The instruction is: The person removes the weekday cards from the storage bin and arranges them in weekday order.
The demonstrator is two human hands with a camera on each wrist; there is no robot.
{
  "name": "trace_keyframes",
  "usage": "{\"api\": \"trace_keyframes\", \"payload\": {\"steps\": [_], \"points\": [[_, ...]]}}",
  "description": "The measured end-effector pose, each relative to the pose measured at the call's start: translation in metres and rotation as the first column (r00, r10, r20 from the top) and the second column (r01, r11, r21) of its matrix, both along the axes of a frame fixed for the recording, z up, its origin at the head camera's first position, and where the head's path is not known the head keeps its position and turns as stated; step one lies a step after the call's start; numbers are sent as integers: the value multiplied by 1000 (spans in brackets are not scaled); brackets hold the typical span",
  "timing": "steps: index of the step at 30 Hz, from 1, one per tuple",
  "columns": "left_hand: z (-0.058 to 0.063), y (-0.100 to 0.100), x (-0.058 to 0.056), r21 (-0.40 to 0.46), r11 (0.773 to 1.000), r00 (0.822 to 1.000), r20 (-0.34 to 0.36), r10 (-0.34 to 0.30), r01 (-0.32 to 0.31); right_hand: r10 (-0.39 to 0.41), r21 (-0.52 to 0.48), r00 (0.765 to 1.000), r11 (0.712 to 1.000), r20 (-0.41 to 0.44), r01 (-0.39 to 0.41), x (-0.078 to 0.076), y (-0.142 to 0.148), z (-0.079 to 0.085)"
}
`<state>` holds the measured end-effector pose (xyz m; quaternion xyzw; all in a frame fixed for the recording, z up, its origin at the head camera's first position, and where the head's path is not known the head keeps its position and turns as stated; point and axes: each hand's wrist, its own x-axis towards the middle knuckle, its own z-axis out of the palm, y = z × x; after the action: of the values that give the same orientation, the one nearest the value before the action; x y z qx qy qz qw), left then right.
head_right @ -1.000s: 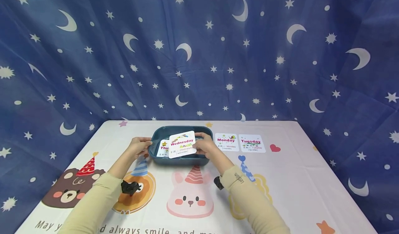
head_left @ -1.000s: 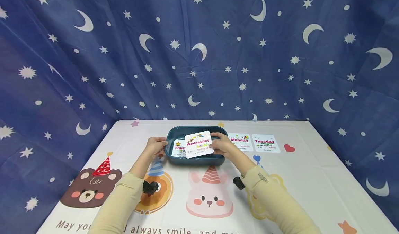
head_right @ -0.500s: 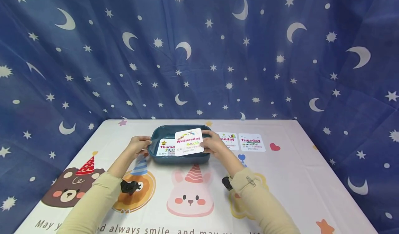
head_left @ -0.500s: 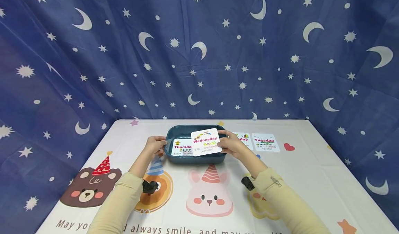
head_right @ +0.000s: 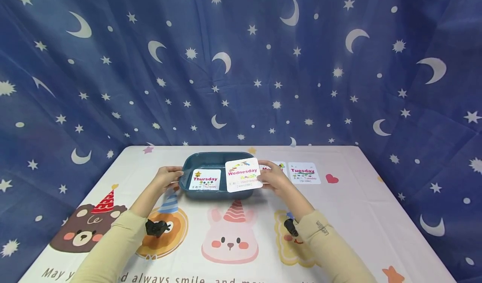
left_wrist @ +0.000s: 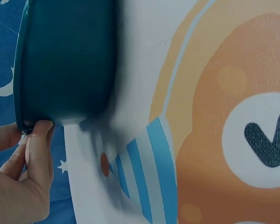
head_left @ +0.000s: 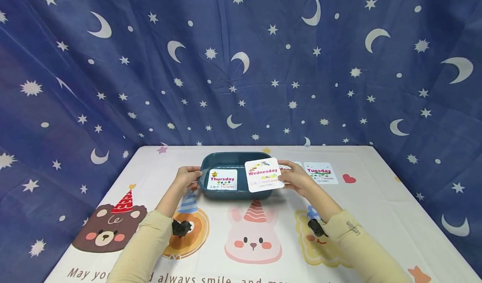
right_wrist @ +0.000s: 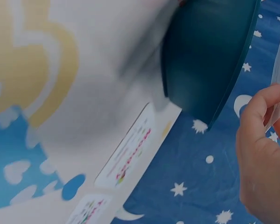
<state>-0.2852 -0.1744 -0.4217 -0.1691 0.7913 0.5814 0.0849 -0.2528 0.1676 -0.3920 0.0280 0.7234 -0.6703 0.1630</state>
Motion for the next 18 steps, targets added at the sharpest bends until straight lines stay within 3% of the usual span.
{"api": "trace_keyframes", "payload": {"steps": [18], "points": [[-1, 0, 0, 2, 1000, 1000, 19, 15, -15, -68, -10, 998, 998, 8, 68, 16, 66, -12]]}}
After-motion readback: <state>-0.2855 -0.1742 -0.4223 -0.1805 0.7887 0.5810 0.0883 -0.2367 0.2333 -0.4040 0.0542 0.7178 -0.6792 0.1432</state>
